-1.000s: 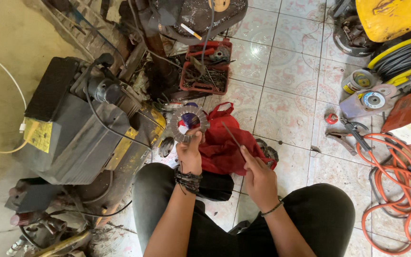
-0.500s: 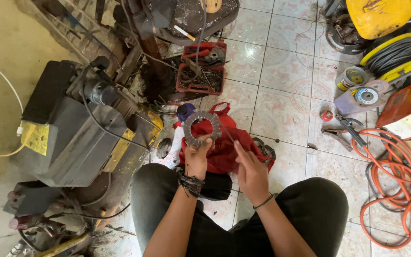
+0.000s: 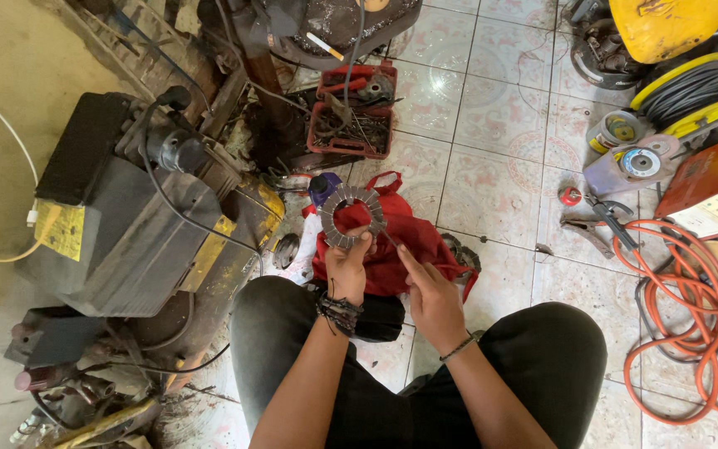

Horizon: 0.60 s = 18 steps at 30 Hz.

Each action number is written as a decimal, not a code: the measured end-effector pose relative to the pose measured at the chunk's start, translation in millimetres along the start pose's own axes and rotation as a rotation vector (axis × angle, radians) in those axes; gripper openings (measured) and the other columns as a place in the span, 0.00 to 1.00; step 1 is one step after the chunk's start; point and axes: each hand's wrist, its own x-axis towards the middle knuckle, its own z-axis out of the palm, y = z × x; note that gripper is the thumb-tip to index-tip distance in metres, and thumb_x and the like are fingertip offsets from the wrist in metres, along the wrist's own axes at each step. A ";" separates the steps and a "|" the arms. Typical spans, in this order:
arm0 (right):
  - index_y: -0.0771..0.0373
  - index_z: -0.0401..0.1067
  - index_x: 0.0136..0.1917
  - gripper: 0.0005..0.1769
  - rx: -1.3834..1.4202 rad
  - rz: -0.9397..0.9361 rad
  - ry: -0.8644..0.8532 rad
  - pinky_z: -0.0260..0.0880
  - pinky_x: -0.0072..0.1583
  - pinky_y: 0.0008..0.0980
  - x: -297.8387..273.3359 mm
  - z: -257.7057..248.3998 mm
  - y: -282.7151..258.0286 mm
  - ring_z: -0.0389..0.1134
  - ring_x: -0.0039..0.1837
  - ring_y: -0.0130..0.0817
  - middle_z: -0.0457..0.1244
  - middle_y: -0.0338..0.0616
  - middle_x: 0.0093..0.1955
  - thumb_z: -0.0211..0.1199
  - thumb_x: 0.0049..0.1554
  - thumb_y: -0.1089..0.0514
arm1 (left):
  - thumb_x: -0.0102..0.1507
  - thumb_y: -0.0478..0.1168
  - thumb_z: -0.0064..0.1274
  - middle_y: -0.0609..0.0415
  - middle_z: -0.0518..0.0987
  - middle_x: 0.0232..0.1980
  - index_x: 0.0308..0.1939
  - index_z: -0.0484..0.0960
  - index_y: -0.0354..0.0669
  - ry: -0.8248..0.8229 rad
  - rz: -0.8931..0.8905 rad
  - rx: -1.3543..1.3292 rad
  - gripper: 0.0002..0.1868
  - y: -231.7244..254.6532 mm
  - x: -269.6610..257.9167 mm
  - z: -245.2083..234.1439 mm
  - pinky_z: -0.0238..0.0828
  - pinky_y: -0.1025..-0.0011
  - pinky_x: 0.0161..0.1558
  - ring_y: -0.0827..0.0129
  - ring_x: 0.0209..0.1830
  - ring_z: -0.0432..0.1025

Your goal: The person sits on the floor and holds a circular metal gear-like object in their left hand. Using a metal file in their right hand, they repeatedly file the outer edges of the object, rotating it to work on different sections.

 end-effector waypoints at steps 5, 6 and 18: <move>0.49 0.63 0.76 0.35 -0.022 -0.005 -0.007 0.73 0.37 0.38 -0.7 -0.4 -1.5 0.69 0.38 0.50 0.67 0.46 0.39 0.47 0.59 0.70 | 0.63 0.36 0.61 0.43 0.80 0.33 0.47 0.84 0.26 0.019 0.012 -0.017 0.14 -1.6 2.1 -1.4 0.77 0.66 0.42 0.67 0.34 0.74; 0.49 0.63 0.76 0.35 -0.027 -0.005 -0.010 0.73 0.38 0.37 -1.3 0.3 -0.7 0.70 0.37 0.47 0.67 0.45 0.39 0.47 0.59 0.70 | 0.63 0.36 0.61 0.42 0.80 0.33 0.47 0.84 0.26 0.023 0.019 -0.023 0.14 -1.1 1.8 -1.3 0.77 0.65 0.42 0.67 0.34 0.74; 0.46 0.60 0.78 0.36 -0.090 0.008 -0.011 0.72 0.37 0.39 3.1 1.2 -2.6 0.68 0.37 0.49 0.65 0.45 0.38 0.45 0.59 0.67 | 0.63 0.37 0.60 0.44 0.81 0.36 0.48 0.86 0.30 -0.032 -0.031 0.089 0.13 -24.4 -1.0 -0.1 0.77 0.59 0.46 0.66 0.37 0.74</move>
